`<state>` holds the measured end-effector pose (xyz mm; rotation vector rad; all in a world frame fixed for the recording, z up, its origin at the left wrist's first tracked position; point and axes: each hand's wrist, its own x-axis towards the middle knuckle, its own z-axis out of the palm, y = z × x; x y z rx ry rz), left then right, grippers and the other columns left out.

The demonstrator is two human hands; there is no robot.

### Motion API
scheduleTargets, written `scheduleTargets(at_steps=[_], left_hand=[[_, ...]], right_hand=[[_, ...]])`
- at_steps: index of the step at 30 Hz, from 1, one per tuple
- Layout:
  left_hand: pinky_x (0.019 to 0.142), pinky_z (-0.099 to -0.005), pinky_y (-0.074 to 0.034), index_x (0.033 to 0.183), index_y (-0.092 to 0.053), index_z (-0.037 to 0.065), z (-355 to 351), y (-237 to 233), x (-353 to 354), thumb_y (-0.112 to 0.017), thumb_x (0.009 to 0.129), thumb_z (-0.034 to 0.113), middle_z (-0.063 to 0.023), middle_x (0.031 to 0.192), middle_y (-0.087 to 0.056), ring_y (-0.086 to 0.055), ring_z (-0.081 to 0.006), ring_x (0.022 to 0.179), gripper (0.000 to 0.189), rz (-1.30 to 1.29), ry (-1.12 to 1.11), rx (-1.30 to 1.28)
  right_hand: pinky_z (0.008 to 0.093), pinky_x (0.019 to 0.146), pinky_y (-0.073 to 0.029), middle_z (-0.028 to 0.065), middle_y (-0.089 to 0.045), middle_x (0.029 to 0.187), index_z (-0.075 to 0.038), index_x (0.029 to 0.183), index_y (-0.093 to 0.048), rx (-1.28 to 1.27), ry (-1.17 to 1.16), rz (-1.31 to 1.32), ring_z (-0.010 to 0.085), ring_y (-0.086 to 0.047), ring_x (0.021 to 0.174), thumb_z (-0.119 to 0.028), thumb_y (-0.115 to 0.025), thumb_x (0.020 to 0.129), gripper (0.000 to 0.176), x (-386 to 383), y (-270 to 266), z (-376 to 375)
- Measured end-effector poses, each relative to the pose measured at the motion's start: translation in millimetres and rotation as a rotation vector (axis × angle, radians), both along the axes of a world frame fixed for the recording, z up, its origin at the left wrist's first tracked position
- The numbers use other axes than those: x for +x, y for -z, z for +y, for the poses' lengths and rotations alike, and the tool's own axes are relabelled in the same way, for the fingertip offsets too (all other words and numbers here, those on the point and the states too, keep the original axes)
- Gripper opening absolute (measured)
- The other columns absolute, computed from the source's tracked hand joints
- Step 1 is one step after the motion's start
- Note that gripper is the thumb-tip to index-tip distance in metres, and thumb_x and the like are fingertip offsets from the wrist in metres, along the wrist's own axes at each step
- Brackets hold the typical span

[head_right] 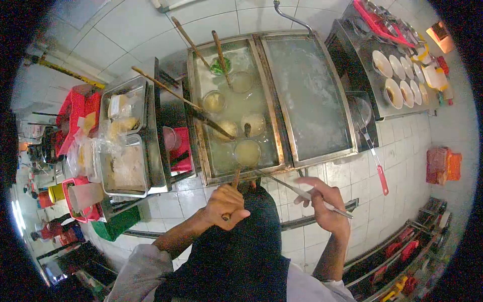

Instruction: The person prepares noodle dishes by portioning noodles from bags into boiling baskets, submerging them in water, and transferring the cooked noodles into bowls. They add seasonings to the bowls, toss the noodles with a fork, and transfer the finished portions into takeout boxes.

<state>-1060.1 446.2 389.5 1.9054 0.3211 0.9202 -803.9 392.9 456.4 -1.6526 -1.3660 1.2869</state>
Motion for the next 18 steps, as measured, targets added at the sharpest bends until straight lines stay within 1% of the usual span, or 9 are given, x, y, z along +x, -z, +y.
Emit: scheduleTargets(at_steps=[1,2,3,4,5,6,11,13,18], left_hand=[[0.039,-0.0311,-0.032,0.048,-0.039,0.009,-4,-10,4,-0.064,0.087,0.017,-0.004,0.045,-0.039,-0.042,-0.02,0.038,0.047,-0.068,-0.084,-0.006],[0.039,-0.0325,-0.031,0.046,-0.035,0.011,-8,-21,6,-0.061,0.091,0.024,-0.0028,0.042,-0.035,-0.037,-0.0185,0.035,0.053,-0.136,-0.167,-0.011],[0.038,-0.0326,-0.031,0.046,-0.035,0.011,-10,-32,7,-0.056,0.094,0.028,-0.0024,0.041,-0.035,-0.038,-0.0194,0.035,0.055,-0.115,-0.132,0.027],[0.038,-0.0326,-0.031,0.046,-0.035,0.011,-14,-38,7,-0.056,0.094,0.028,-0.0024,0.041,-0.035,-0.038,-0.0194,0.035,0.055,-0.115,-0.131,0.029],[0.038,-0.0327,-0.032,0.046,-0.036,0.011,-19,-42,7,-0.056,0.094,0.03,-0.0024,0.042,-0.036,-0.038,-0.0199,0.035,0.055,-0.108,-0.133,0.051],[0.038,-0.0328,-0.032,0.046,-0.037,0.011,-23,-43,7,-0.055,0.094,0.033,-0.0025,0.042,-0.037,-0.039,-0.0204,0.035,0.055,-0.101,-0.136,0.072],[0.038,-0.0336,-0.032,0.046,-0.038,0.011,-30,-47,5,-0.058,0.092,0.034,-0.0027,0.044,-0.04,-0.042,-0.0207,0.037,0.054,-0.074,-0.168,0.041],[0.038,-0.0338,-0.032,0.046,-0.038,0.011,-32,-48,6,-0.06,0.09,0.034,-0.0028,0.044,-0.04,-0.042,-0.021,0.037,0.054,-0.124,-0.218,0.024],[0.039,-0.0335,-0.033,0.047,-0.04,0.011,-32,-55,1,-0.061,0.09,0.029,-0.0032,0.044,-0.041,-0.043,-0.021,0.037,0.052,-0.091,-0.177,0.052]], right_hand=[[0.0276,0.061,-0.049,0.0094,-0.068,0.073,-0.002,0.103,-0.063,-0.014,-0.009,0.011,0.014,-0.06,0.062,0.0,-0.038,0.087,0.03,-1,1,-1],[0.0276,0.061,-0.049,0.0094,-0.068,0.073,-0.002,0.103,-0.063,-0.013,-0.006,0.012,0.014,-0.06,0.062,0.0,-0.038,0.087,0.03,-3,6,-3],[0.0282,0.061,-0.048,0.011,-0.068,0.075,0.0,0.099,-0.063,0.043,-0.013,0.021,0.0148,-0.06,0.063,-0.003,-0.036,0.088,0.029,-7,13,-5],[0.0288,0.061,-0.048,0.0127,-0.068,0.077,0.002,0.095,-0.063,0.101,-0.021,0.03,0.0156,-0.061,0.064,-0.007,-0.034,0.089,0.03,-12,18,-6],[0.0298,0.06,-0.049,0.0132,-0.067,0.077,0.003,0.088,-0.062,0.112,-0.019,0.01,0.0171,-0.061,0.064,-0.006,-0.034,0.088,0.029,-17,18,-4],[0.0298,0.06,-0.049,0.0132,-0.067,0.077,0.003,0.088,-0.062,0.114,-0.019,0.011,0.0171,-0.061,0.064,-0.006,-0.034,0.088,0.029,-22,18,-3],[0.0302,0.062,-0.051,0.012,-0.067,0.077,0.002,0.085,-0.061,0.077,-0.085,-0.039,0.0176,-0.062,0.065,-0.004,-0.037,0.087,0.024,-35,18,3],[0.03,0.062,-0.051,0.0116,-0.067,0.077,0.002,0.085,-0.061,0.056,-0.1,-0.065,0.0173,-0.062,0.064,-0.003,-0.038,0.086,0.023,-36,21,5],[0.0301,0.061,-0.051,0.0117,-0.067,0.077,0.001,0.085,-0.061,0.071,-0.131,-0.097,0.0166,-0.061,0.062,0.0,-0.039,0.085,0.022,-37,19,7]])
